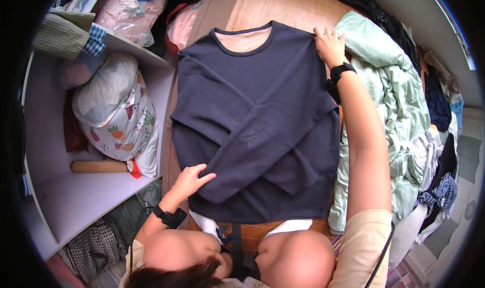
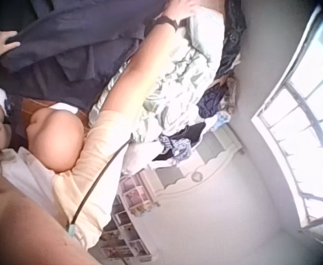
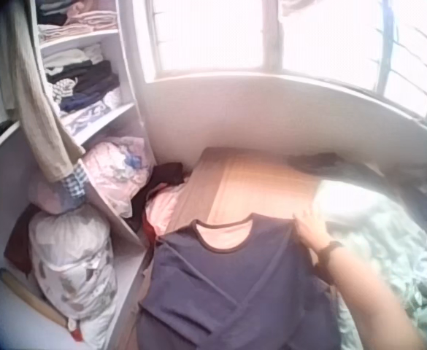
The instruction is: The person folds a black long-sleeved shirt and a striped long-sleeved shirt by hand on a bed and places them onto a closet shelf.
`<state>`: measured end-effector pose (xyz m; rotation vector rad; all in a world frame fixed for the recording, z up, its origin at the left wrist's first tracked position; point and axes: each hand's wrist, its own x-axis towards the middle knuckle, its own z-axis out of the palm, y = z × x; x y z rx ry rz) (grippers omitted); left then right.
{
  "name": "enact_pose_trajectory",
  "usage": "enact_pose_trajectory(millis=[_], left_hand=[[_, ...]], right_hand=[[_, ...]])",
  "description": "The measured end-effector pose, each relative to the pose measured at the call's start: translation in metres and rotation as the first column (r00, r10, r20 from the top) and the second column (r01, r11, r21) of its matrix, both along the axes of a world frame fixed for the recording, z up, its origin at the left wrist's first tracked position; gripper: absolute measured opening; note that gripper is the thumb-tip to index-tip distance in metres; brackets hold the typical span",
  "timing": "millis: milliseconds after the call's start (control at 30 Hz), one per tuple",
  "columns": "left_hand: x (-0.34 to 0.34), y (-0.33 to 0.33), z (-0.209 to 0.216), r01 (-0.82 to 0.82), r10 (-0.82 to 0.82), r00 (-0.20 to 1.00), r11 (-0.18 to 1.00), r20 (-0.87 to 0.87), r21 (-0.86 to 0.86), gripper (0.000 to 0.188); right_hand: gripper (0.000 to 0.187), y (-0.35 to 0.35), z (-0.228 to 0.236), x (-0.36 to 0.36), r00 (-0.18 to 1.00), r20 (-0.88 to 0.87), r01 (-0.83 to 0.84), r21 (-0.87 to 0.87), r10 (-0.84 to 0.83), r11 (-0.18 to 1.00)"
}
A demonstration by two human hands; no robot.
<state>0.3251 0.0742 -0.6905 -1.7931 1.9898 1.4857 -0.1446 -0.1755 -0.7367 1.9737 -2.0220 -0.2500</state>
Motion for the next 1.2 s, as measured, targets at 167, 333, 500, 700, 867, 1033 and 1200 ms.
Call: enact_pose_trajectory(millis=[167,333,500,700,867,1033,1200], left_hand=[[0.017,-0.002,-0.02,0.141,-0.145,0.982,0.989,0.123,0.046,0.034],[0.027,0.012,-0.031,0.161,-0.175,0.976,0.98,0.126,0.113,0.031],[0.013,0.008,-0.03,0.298,-0.32,0.911,0.947,0.261,0.12,0.031],[0.031,-0.012,0.009,0.255,-0.28,0.945,0.955,0.169,0.154,0.029],[0.045,0.001,0.007,0.201,-0.206,0.978,0.939,-0.01,0.277,0.031],[0.045,-0.015,0.041,0.162,-0.049,0.977,0.799,-0.206,0.578,0.03],[0.069,-0.01,0.011,0.119,-0.095,0.991,0.943,-0.093,0.311,0.032]], right_hand=[[0.042,0.04,-0.011,0.01,0.732,0.62,0.032,-0.446,0.283,0.894],[0.058,0.154,-0.014,0.055,0.827,0.519,-0.168,-0.139,0.216,0.976],[0.06,0.164,-0.011,0.055,0.905,0.419,-0.089,0.032,0.067,0.996],[0.059,0.158,-0.003,0.071,0.879,0.47,-0.03,-0.102,0.075,0.994],[0.06,0.166,-0.021,0.076,0.901,0.4,-0.174,-0.025,0.169,0.984],[0.059,0.167,-0.008,0.072,0.863,0.483,-0.168,-0.003,0.148,0.986],[0.061,0.189,0.019,0.094,0.829,0.495,-0.233,-0.116,0.259,0.966]])
